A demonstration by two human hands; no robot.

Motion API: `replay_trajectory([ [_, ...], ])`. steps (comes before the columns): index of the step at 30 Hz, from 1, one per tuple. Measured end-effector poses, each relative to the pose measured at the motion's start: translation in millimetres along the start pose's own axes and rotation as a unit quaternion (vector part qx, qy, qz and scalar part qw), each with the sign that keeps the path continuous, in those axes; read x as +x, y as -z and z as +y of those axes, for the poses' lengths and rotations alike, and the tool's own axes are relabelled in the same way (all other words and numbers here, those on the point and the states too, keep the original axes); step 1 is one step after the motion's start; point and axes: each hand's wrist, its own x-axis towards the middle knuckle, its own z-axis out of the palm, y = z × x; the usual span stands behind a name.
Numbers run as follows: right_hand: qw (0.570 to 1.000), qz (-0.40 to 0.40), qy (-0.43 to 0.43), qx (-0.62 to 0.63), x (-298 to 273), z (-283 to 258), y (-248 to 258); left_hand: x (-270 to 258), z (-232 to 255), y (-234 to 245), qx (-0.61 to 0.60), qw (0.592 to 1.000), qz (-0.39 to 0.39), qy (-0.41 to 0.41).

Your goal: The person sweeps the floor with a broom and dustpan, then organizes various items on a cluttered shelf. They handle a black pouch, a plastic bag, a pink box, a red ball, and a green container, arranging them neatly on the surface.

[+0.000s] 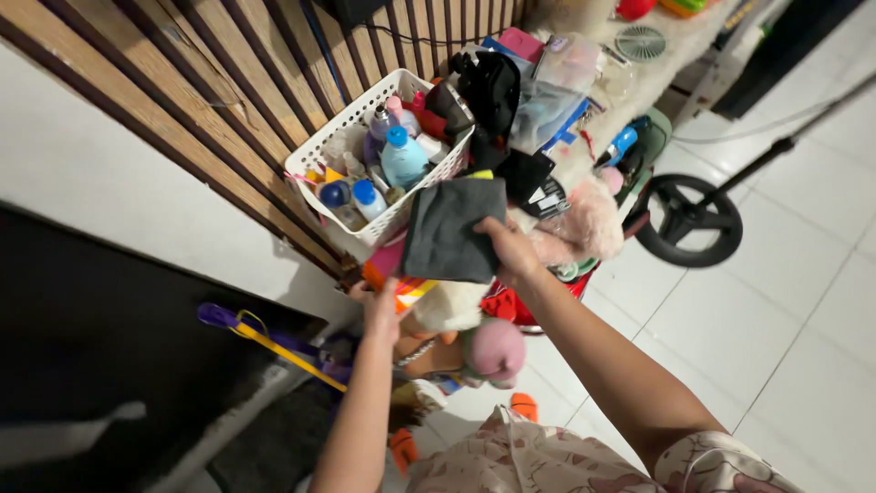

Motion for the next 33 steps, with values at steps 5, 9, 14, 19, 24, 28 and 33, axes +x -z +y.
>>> replay_trajectory([
  [5,0.999,0.033,-0.006,-0.037,5.6,-84.1,35.9,4.2,3.1,-4.3,-0.037,0.999,0.014,-0.005],
  [9,0.996,-0.073,-0.03,0.046,11.7,-118.3,50.6,3.6,2.3,-1.3,-0.086,0.995,-0.056,-0.009],
  [14,0.963,-0.248,-0.105,-0.014,30.4,-107.9,44.3,-6.7,2.0,-2.5,-0.075,0.995,-0.068,-0.013],
  [19,0.947,-0.3,-0.109,-0.03,55.9,-65.5,8.1,-8.6,-12.0,-2.5,-0.136,0.983,-0.114,-0.042],
  [24,0.947,-0.192,-0.096,-0.238,64.8,-7.0,13.0,0.9,-35.2,1.9,-0.163,0.982,-0.092,0.011],
  [28,0.919,-0.113,0.028,-0.378,65.5,3.7,22.2,33.4,-52.2,11.6,-0.127,0.989,-0.079,-0.01],
  [33,0.793,-0.063,0.242,-0.555,53.9,-13.4,11.0,5.3,-21.8,-4.9,-0.147,0.988,-0.039,0.014],
])
